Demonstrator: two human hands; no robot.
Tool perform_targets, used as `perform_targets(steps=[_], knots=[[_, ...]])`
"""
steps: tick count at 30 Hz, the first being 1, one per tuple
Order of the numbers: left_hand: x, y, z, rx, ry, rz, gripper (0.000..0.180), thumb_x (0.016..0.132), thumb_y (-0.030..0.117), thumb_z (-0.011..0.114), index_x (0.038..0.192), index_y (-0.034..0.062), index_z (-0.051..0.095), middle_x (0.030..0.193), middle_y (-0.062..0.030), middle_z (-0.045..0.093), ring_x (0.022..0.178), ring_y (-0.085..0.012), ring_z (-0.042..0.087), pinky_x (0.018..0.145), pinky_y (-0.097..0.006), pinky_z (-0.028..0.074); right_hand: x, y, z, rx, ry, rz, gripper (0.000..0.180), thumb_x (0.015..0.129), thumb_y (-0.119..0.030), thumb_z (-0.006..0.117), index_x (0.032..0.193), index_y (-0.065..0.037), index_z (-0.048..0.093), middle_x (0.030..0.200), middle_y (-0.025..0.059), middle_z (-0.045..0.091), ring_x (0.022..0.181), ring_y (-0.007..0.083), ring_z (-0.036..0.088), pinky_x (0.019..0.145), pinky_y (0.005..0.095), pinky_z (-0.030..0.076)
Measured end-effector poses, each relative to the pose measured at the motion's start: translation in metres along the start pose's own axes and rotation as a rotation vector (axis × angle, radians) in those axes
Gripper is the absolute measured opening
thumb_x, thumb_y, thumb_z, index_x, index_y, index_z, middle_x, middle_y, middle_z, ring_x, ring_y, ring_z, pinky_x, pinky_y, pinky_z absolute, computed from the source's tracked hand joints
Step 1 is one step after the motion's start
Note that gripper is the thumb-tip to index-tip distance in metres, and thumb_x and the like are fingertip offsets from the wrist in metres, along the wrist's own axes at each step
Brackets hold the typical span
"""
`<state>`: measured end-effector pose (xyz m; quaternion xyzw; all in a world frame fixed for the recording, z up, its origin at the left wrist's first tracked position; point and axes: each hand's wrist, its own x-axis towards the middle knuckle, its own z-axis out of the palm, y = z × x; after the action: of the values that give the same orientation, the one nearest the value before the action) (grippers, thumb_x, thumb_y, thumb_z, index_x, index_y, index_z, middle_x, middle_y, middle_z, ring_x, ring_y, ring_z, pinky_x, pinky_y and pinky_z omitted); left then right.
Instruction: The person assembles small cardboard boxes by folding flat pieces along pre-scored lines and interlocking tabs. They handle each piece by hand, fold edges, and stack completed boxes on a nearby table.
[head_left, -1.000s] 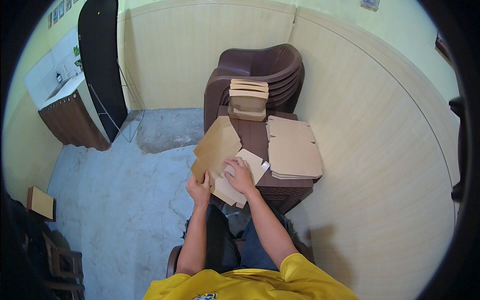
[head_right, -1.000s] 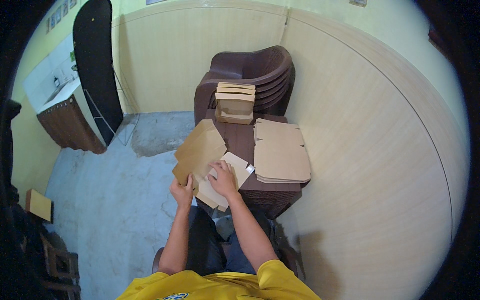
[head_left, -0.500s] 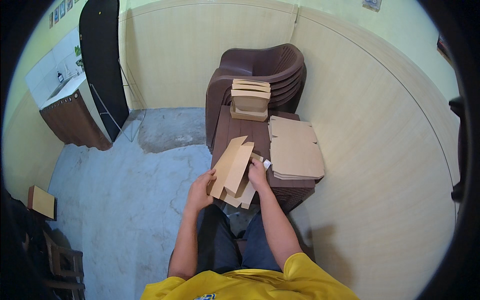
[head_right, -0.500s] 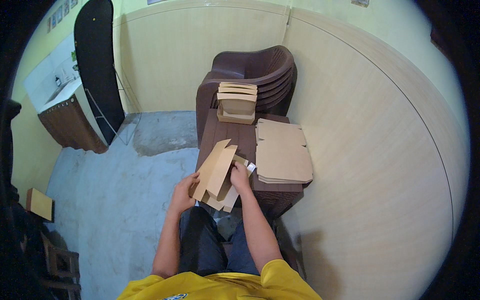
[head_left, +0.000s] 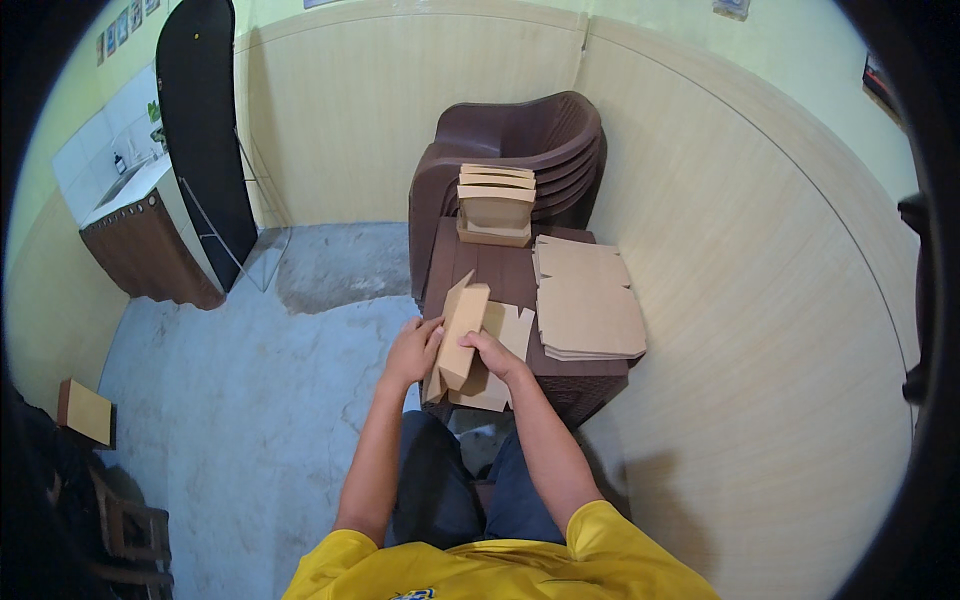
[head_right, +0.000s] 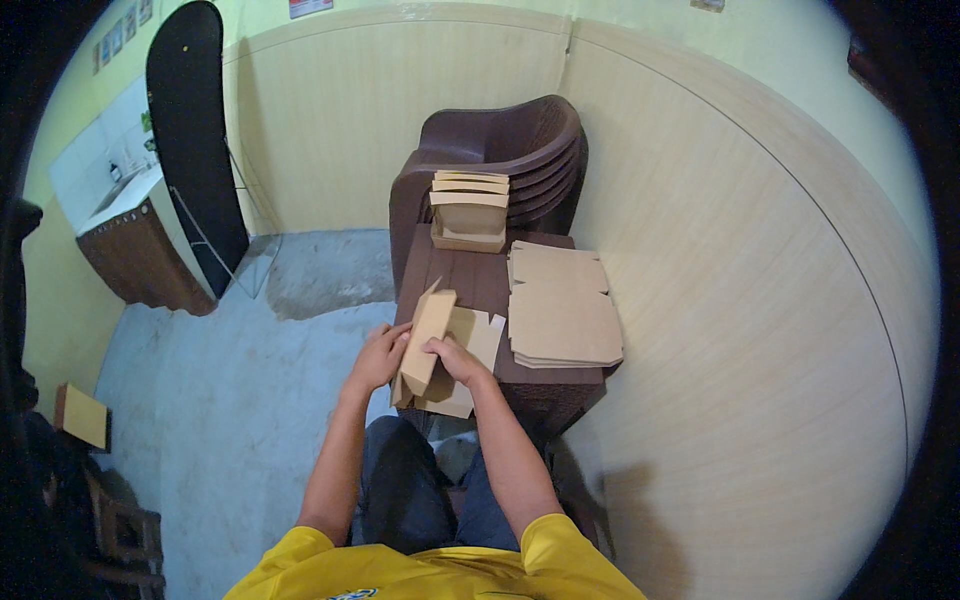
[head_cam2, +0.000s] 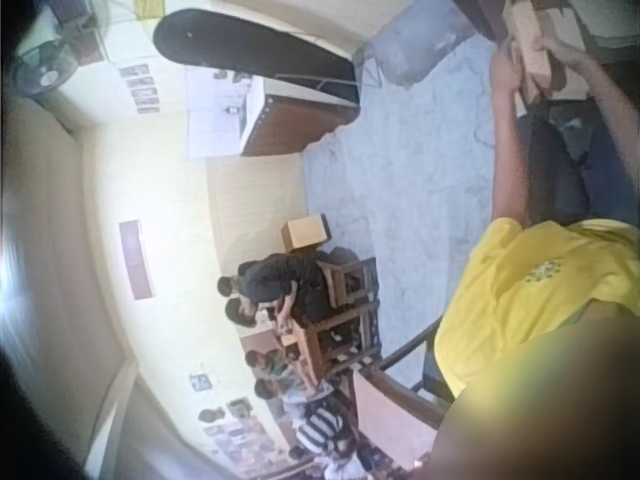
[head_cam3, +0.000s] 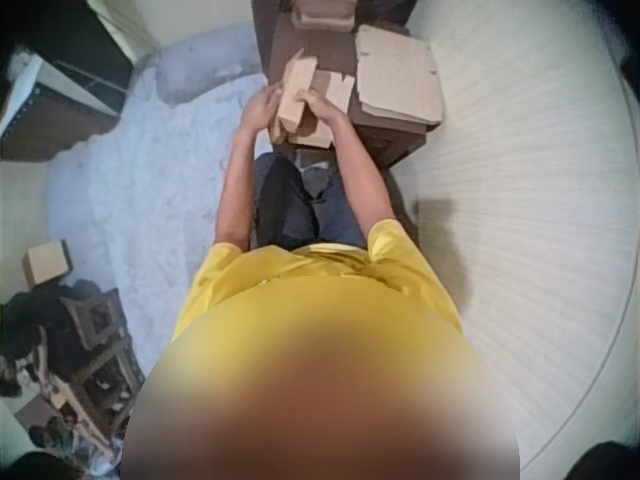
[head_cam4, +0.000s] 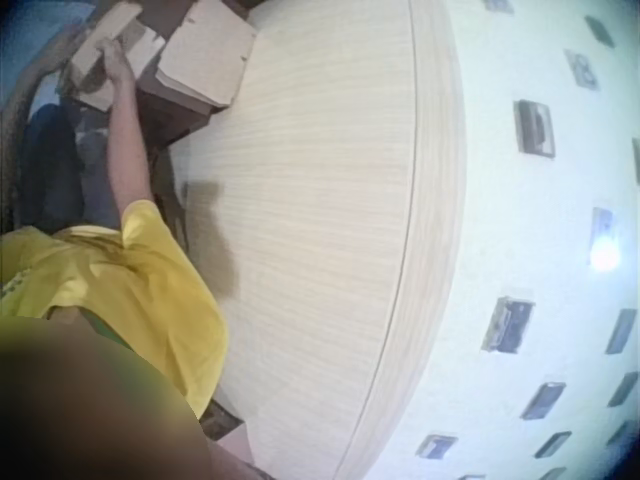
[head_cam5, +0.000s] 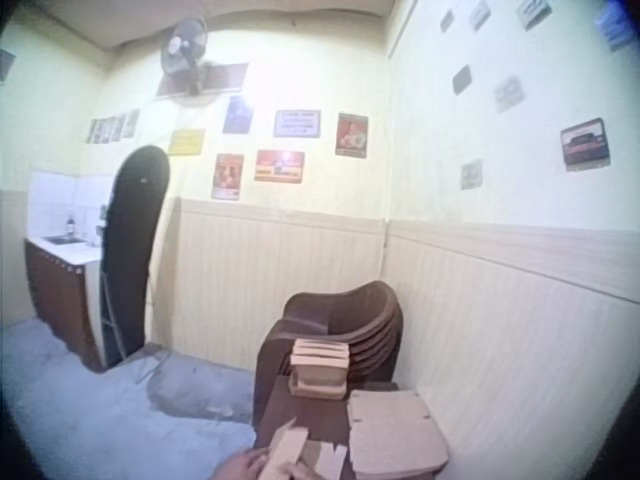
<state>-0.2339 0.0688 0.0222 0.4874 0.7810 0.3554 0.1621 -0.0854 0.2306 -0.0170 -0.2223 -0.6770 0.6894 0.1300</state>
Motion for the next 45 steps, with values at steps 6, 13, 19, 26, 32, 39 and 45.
perform_targets(steps=[6,13,19,26,32,39,45], knots=[[-0.007,0.009,0.041,0.221,0.108,0.109,0.045,0.113,0.031,0.054,0.151,0.0079,0.058,0.173,-0.0117,0.047,0.158,-0.0360,0.044,0.126,-0.061,0.038,-0.009,-0.001,-0.017,0.217,0.286,-0.032,0.048,0.090,-0.012,0.069,0.136,0.003,0.064,0.120,0.0138,0.075,0.105,0.0242,0.074,0.092,0.0381,0.059],[-0.014,0.016,0.053,0.342,0.082,0.057,0.060,0.115,0.037,0.047,0.171,0.0171,0.041,0.180,-0.0041,0.037,0.167,-0.0293,0.031,0.132,-0.067,0.026,-0.022,-0.030,-0.027,-0.385,0.607,-0.031,0.066,0.088,-0.006,0.080,0.148,0.002,0.055,0.119,0.0190,0.079,0.109,0.0270,0.077,0.095,0.0414,0.060],[-0.012,0.018,0.050,0.299,0.030,-0.011,0.062,0.116,0.041,0.042,0.173,0.0184,0.036,0.183,-0.0003,0.031,0.169,-0.0269,0.026,0.133,-0.067,0.021,-0.010,-0.004,-0.030,-0.109,0.470,-0.064,0.099,0.093,-0.003,0.079,0.171,-0.006,0.017,0.131,0.0226,0.073,0.112,0.0295,0.076,0.089,0.0420,0.063],[-0.012,0.018,0.057,0.455,0.031,0.004,0.065,0.116,0.042,0.038,0.176,0.0200,0.030,0.185,0.0008,0.025,0.170,-0.0261,0.023,0.133,-0.069,0.020,-0.054,-0.030,-0.024,0.002,0.314,0.175,0.114,0.098,0.005,0.073,0.177,-0.012,-0.009,0.136,0.0238,0.070,0.111,0.0294,0.076,0.071,0.0436,0.066],[-0.006,0.013,0.053,0.411,-0.009,-0.001,0.067,0.115,0.045,0.039,0.176,0.0199,0.031,0.185,0.0012,0.023,0.171,-0.0286,0.018,0.133,-0.071,0.014,-0.082,-0.050,-0.011,0.085,0.204,0.096,0.117,0.095,0.003,0.072,0.177,-0.012,-0.010,0.146,0.0275,0.065,0.124,0.0388,0.073,0.076,0.0513,0.066],[-0.011,0.011,0.063,0.596,0.073,0.088,0.076,0.113,0.055,0.039,0.176,0.0142,0.030,0.186,-0.0018,0.022,0.173,-0.0325,0.009,0.135,-0.068,0.003,-0.079,-0.053,0.008,-1.049,0.435,0.046,0.088,0.094,-0.021,0.077,0.172,-0.013,0.038,0.172,0.0276,0.037,0.165,0.0450,0.026,0.127,0.0656,0.031],[0.001,0.000,0.064,0.639,-0.014,0.095,0.080,0.113,0.058,0.039,0.178,0.0147,0.023,0.187,-0.0061,0.013,0.173,-0.0376,0.001,0.134,-0.070,-0.001,-0.056,-0.031,0.018,-1.326,0.313,-0.013,0.071,0.112,-0.055,0.048,0.175,-0.024,0.035,0.186,0.0076,0.020,0.172,0.0346,0.010,0.134,0.0704,0.008]])
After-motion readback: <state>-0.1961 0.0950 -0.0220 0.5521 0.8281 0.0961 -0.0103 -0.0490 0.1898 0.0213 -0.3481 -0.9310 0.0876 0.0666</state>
